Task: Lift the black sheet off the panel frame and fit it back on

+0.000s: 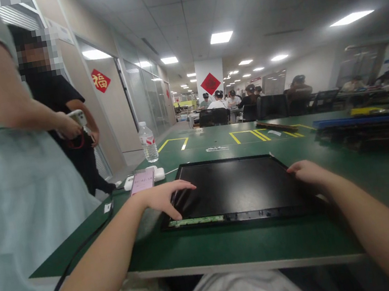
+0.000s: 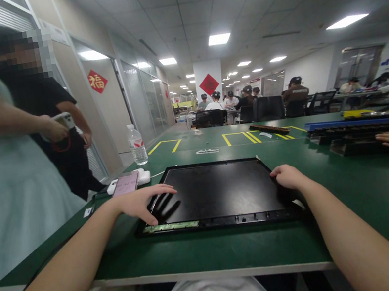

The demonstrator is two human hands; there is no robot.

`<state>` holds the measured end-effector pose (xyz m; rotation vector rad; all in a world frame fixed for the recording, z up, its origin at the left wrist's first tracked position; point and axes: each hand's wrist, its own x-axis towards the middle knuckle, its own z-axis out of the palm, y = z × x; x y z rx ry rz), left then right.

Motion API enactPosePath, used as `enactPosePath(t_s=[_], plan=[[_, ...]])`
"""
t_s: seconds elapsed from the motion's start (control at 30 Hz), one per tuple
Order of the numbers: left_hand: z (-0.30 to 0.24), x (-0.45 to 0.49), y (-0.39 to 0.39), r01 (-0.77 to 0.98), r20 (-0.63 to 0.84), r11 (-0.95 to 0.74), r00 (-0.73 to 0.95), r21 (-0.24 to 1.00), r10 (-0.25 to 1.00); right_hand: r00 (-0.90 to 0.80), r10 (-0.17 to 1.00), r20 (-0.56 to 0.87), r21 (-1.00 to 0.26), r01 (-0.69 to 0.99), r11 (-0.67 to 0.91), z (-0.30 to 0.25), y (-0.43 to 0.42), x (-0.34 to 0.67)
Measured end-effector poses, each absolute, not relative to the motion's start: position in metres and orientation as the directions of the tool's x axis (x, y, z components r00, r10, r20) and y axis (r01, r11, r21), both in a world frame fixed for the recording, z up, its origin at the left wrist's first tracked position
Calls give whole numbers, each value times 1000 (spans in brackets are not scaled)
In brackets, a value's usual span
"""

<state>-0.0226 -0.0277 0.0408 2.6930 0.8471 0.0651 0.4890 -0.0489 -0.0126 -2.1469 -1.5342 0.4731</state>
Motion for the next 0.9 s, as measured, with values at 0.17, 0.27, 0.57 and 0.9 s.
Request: enactPosePath(t_s=[0.17,0.27,0.57,0.9], plan=[[39,-24,-26,536,-16,-784,828,312,560,299,954,-15,-547,796,-258,-11,-49,488],[40,-22,-28,527,2,-794,833,302,553,298,954,-28,-533,803,-266,-9,-50,487],[46,-15,-39,506,34,-800,838,323,544,295,956,-9,-565,787,-248,-13,-48,489],[43,-16,-36,535,18,-783,822,317,569,303,953,0,-574,781,-248,-17,-48,489]])
